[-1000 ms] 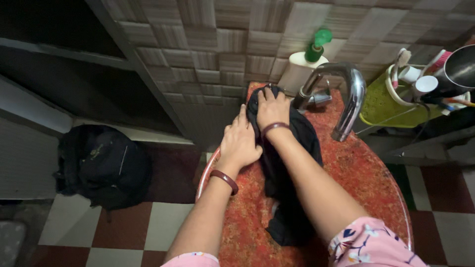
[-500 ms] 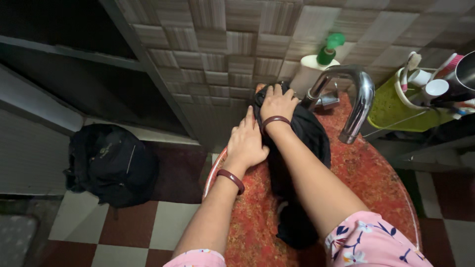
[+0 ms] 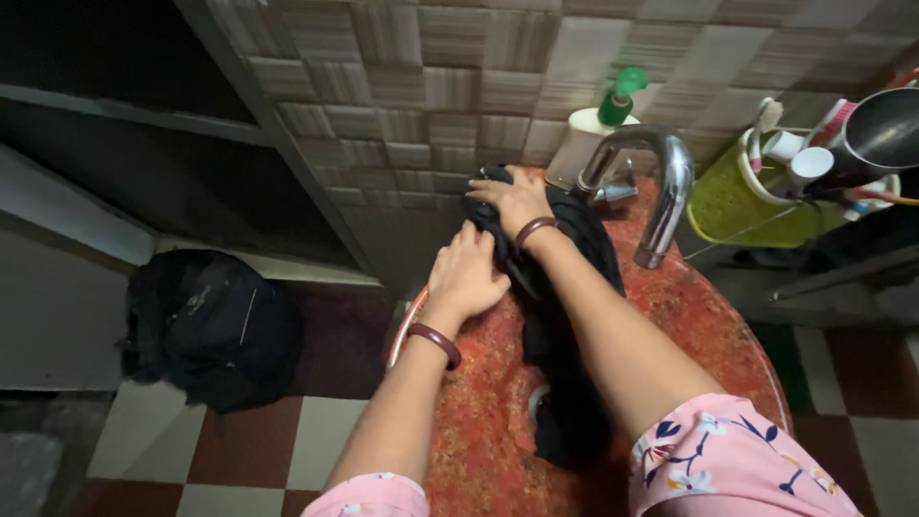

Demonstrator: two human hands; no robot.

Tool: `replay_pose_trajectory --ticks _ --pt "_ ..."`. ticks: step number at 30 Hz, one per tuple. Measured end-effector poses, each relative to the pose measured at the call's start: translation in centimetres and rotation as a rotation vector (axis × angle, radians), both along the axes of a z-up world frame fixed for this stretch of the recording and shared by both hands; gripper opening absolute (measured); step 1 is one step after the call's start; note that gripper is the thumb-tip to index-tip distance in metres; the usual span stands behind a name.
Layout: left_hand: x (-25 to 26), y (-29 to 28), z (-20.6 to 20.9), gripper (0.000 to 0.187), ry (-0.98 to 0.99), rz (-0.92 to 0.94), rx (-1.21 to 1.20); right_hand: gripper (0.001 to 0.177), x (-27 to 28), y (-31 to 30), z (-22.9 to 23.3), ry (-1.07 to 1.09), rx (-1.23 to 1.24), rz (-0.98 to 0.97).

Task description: The person washes a black cloth by hand in a bathroom sink. They rub the cloth against the sink surface, rinse it under the faucet, and wring it out repeatedly. A metal cup is briefly moved aside during the process.

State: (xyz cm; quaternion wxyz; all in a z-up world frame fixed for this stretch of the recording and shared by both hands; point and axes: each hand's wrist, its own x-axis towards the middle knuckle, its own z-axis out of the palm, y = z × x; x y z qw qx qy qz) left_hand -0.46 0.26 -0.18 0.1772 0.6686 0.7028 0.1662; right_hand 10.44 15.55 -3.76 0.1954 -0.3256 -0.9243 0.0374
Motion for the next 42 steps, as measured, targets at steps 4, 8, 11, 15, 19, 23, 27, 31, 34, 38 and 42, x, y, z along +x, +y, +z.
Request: replay_pose_trajectory --ticks 4,8,11,15,19,23,27,31,34,38,42 --pt "-1.3 -0.1 -1.4 0.054 -0.137 0.013 0.191 0.039 1.1 -3.8 -0.1 0.132 -0.101 0.007" --pt "-3.0 -3.3 -2.8 0.035 -0.269 0.100 0.040 0.063 1.8 -10.0 0.3 0.220 -0.169 0.032" --pt "-4.7 -8.5 -2.8 0.033 -0.338 0.089 0.117 0.073 1.7 -14.6 0.4 0.298 -0.280 0.197" --pt "-4.3 -11.1 -1.8 0.063 -0.225 0.138 0.016 0.076 1.5 -13.8 0.9 0.168 -0.266 0.242" --pt "-3.8 -11.8 0.0 0.090 -0.250 0.164 0.006 0.064 1.3 -7.9 2.1 0.032 -0.119 0.041" --pt "-3.0 -13.6 1.0 0.098 -0.083 0.170 0.030 0.055 -0.5 -10.1 1.5 0.105 -0.052 -0.072" --pt "-2.4 -13.4 1.1 0.099 -0.086 0.245 0.005 0.054 -1.9 -16.3 -0.1 0.195 -0.082 0.113" --pt "-2.3 -13.4 1.6 0.101 -0.052 0.225 -0.043 0.045 -1.7 -13.4 1.0 0.085 -0.068 0.076" --pt "-2.4 -13.2 2.0 0.101 -0.031 0.216 -0.011 0.040 -1.5 -10.0 1.7 0.040 -0.018 -0.028" --pt "-2.3 -13.2 2.2 0.103 -0.038 0.231 0.000 0.034 -2.9 -13.1 0.3 0.048 0.086 -0.144" --pt "-2.3 -13.4 2.2 0.104 -0.122 0.298 -0.005 0.033 -3.8 -16.7 -0.5 0.089 0.068 0.069"
